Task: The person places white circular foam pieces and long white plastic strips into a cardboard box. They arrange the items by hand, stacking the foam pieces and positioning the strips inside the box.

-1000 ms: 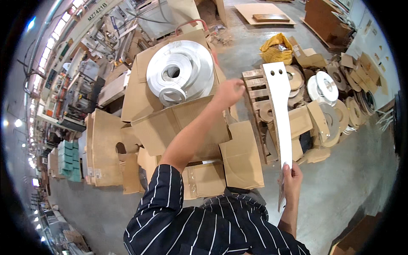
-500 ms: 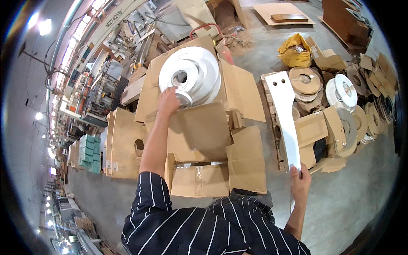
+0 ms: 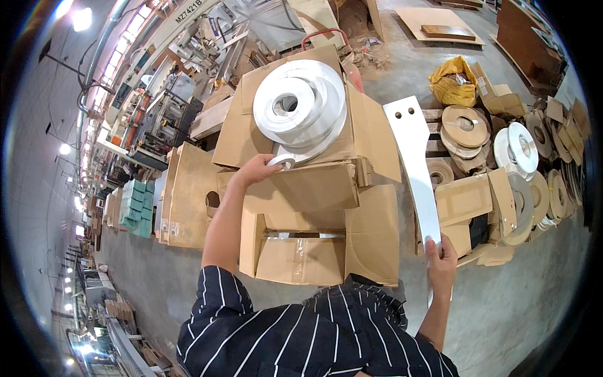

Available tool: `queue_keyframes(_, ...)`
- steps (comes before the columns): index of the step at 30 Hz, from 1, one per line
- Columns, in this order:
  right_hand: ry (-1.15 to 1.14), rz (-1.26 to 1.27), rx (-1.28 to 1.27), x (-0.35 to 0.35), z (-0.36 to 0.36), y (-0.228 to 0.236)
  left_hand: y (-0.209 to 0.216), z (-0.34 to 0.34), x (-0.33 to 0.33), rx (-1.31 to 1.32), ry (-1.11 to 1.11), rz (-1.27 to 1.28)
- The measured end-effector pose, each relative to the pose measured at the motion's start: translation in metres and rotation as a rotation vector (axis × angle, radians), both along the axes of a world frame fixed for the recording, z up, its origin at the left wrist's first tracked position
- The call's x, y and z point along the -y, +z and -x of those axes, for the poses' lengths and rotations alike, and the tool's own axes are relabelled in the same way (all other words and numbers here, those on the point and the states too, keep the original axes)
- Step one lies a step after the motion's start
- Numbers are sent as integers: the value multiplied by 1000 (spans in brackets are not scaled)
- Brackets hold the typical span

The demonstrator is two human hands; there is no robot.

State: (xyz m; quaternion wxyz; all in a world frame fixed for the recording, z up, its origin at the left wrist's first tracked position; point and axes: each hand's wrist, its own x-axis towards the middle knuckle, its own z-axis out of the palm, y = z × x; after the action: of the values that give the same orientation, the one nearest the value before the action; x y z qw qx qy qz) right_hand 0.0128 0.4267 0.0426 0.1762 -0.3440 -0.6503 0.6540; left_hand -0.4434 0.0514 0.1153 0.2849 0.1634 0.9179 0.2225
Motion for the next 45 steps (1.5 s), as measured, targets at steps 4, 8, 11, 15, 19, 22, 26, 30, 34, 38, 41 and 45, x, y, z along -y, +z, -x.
queue_keyframes(4, 18, -54, -39, 17, 6, 4, 17, -8, 2, -381, -13, 17)
queue_keyframes(8, 27, -17, 5, 29, 9, 17, 1, 20, 12, -1128, 1, -31)
queue_keyframes(11, 15, -34, 6, 36, 8, 14, 2, 74, -4, -1240, 379, -93)
queue_keyframes(15, 9, -38, 0, 47, 11, 26, -2, 129, -52, -1286, 470, -88)
queue_keyframes(19, -12, -73, 19, 61, 10, 34, -50, 135, -97, -1169, 81, 44)
queue_keyframes(22, -8, 66, 71, 66, 1, 35, -61, 120, -122, -963, -53, 104)
queue_keyframes(26, -8, 38, 44, 72, 0, 29, -62, 125, -116, -981, -154, 162)
queue_keyframes(30, -23, 93, 33, 71, 5, 18, -21, 120, -131, -657, -228, 338)
queue_keyframes(34, -11, 25, 47, 70, 12, 19, -29, 128, -123, -686, -259, 217)
queue_keyframes(38, -3, 52, 73, 71, 16, 25, -37, 121, -123, -782, -287, 140)
queue_keyframes(41, -10, 27, 66, 71, 15, 27, -31, 117, -123, -752, -301, 106)
queue_keyframes(45, -11, -36, 80, 72, 13, 30, -23, 113, -128, -737, -198, 108)
